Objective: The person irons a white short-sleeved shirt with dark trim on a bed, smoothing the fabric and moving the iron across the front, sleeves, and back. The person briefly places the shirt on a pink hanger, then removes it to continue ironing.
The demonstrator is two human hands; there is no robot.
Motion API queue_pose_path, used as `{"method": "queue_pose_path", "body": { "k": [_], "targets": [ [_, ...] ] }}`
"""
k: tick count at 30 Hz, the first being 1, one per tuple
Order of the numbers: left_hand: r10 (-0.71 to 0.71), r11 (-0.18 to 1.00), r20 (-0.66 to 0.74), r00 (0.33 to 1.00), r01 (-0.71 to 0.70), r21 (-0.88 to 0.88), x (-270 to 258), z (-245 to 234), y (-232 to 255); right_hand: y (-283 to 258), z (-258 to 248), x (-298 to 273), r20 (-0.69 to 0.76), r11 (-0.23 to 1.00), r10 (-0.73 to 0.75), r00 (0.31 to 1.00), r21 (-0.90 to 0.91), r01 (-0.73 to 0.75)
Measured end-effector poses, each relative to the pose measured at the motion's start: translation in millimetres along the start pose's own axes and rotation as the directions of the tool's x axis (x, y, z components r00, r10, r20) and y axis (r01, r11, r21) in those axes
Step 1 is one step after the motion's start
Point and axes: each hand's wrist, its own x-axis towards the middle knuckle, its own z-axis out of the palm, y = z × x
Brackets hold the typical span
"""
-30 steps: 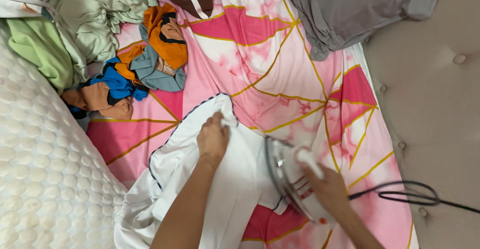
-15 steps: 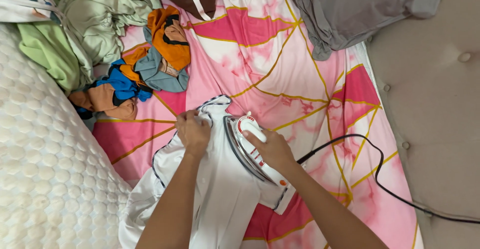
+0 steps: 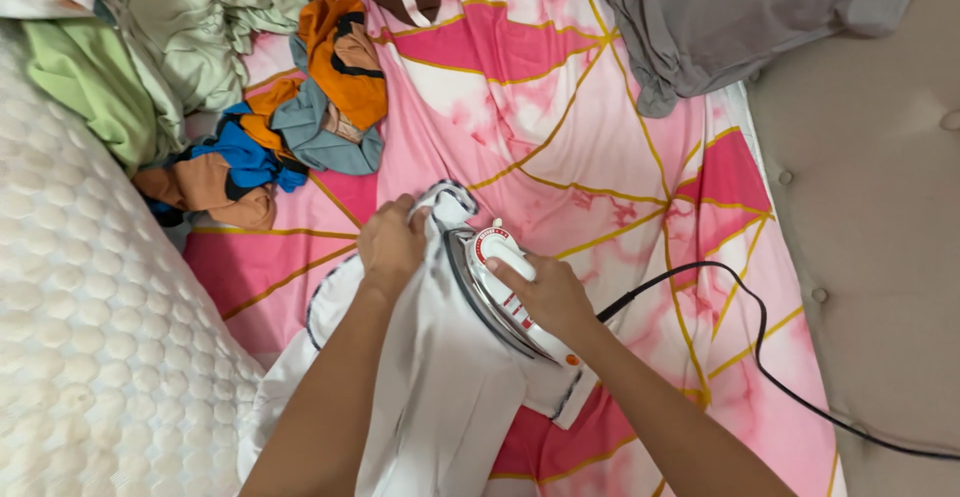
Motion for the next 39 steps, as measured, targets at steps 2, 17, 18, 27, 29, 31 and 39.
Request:
{"method": "queue_pose_path", "body": {
  "k": [2, 17, 18, 27, 29, 31, 39],
  "targets": [
    [-0.084, 0.996, 0.077, 0.993, 0.085, -0.008, 2, -12, 8, -1, -1, 3, 0.029, 0.999, -0.011, 1.0, -0.035, 0.012],
    [-0.078, 0.931, -0.24, 0.968, -0.016, -0.364, -100, -7, 65, -8, -1, 2, -0.015, 1.0, -0.019, 1.0, 0.01, 0.019],
    [-0.069, 0.922, -0.191, 0.979, -0.011, -0.388, -123, -1, 70, -6, 0, 3, -0.012, 0.999, -0.02, 1.0, 0.027, 0.02],
    [0.055, 0.995, 0.35, 0.935, -0.023, -0.093, -231, 20, 38, 35, -6, -11, -0.027, 0.995, 0.103, 0.994, 0.022, -0.102],
    [0.059, 0.997, 0.392, 0.918, -0.036, -0.065, -229, 22, 35, 42, -10, -25, -0.011, 0.988, 0.157, 0.988, 0.013, -0.157],
    [0.012, 1.0, 0.464, 0.886, -0.006, -0.016, -221, 21, 37, 44, -13, -34, -0.042, 0.993, 0.113, 0.993, 0.033, -0.112],
    [0.04, 0.981, 0.646, 0.762, -0.154, 0.121, -226, 9, 42, 57, -6, -42, -0.142, 1.0, 0.012, 0.99, -0.001, -0.012]
  ]
}}
